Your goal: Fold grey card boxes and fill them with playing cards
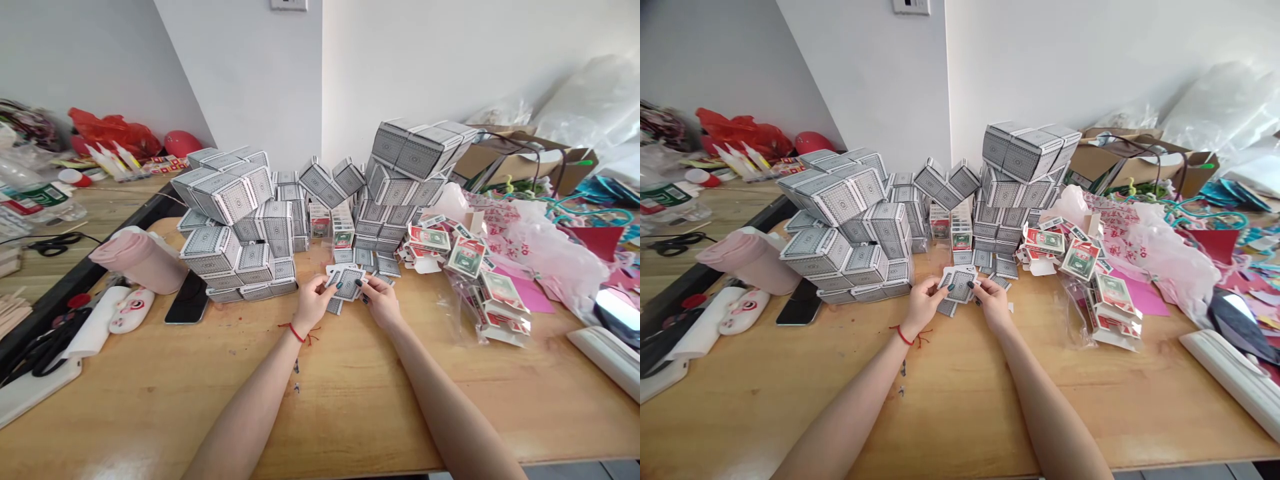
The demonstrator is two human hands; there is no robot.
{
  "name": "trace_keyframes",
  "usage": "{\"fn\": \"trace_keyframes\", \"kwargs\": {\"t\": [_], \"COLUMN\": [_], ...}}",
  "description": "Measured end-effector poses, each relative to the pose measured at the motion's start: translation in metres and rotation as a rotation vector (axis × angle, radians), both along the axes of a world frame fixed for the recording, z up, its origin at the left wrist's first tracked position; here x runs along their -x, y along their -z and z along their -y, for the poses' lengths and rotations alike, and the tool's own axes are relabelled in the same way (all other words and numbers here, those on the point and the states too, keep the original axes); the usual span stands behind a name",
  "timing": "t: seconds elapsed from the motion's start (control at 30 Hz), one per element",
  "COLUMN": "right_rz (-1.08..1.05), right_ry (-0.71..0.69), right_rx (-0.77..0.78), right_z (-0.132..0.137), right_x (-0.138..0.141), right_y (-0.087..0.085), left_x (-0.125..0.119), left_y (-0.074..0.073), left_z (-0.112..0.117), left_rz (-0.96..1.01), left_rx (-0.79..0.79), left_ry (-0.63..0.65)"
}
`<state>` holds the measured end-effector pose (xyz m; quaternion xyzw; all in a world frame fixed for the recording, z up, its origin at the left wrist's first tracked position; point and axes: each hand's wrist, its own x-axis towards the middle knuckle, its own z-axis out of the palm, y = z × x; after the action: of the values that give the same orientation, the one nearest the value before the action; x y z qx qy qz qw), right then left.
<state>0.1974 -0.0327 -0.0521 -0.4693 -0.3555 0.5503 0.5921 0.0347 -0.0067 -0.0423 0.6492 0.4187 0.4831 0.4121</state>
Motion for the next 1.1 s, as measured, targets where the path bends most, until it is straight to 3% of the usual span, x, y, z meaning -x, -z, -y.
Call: {"fn": "trace_keyframes", "kwargs": {"t": [0.13, 0.27, 0.4, 0.57, 0.73, 0.9, 1.1], "right_rz": [-0.131, -0.277, -0.224, -0.156, -0.138, -0.065, 0.024], "right_ry": [0.005, -0.151, -0.196, -0.192, -0.165, 0.017, 0.110], "right_rx": [-0.033, 0.014, 0.090, 0.067, 0.071, 0.011, -0.042], "right_z": [0.002, 0.002, 0.003, 0.005, 0.002, 0.000, 0.000], "right_x": [0.002, 0.002, 0.002, 0.005, 0.005, 0.003, 0.006], "right_y": [-0.007, -0.012, -0.009, -0.006, -0.002, 0.002, -0.003], "left_x": [0.000, 0.001, 0.002, 0.004, 0.005, 0.002, -0.002], "left_y": [-0.001, -0.004, -0.010, -0.011, -0.012, -0.013, 0.002], "left_z": [0.002, 0.007, 0.011, 0.010, 0.010, 0.009, 0.004], "left_rz": [0.060, 0.108, 0.087, 0.132, 0.172, 0.272, 0.139], "left_rx": [-0.095, -0.133, -0.224, -0.274, -0.233, 0.016, 0.146], "left_ry": [-0.056, 0.022, 0.081, 0.084, 0.052, -0.017, 0.035]}}
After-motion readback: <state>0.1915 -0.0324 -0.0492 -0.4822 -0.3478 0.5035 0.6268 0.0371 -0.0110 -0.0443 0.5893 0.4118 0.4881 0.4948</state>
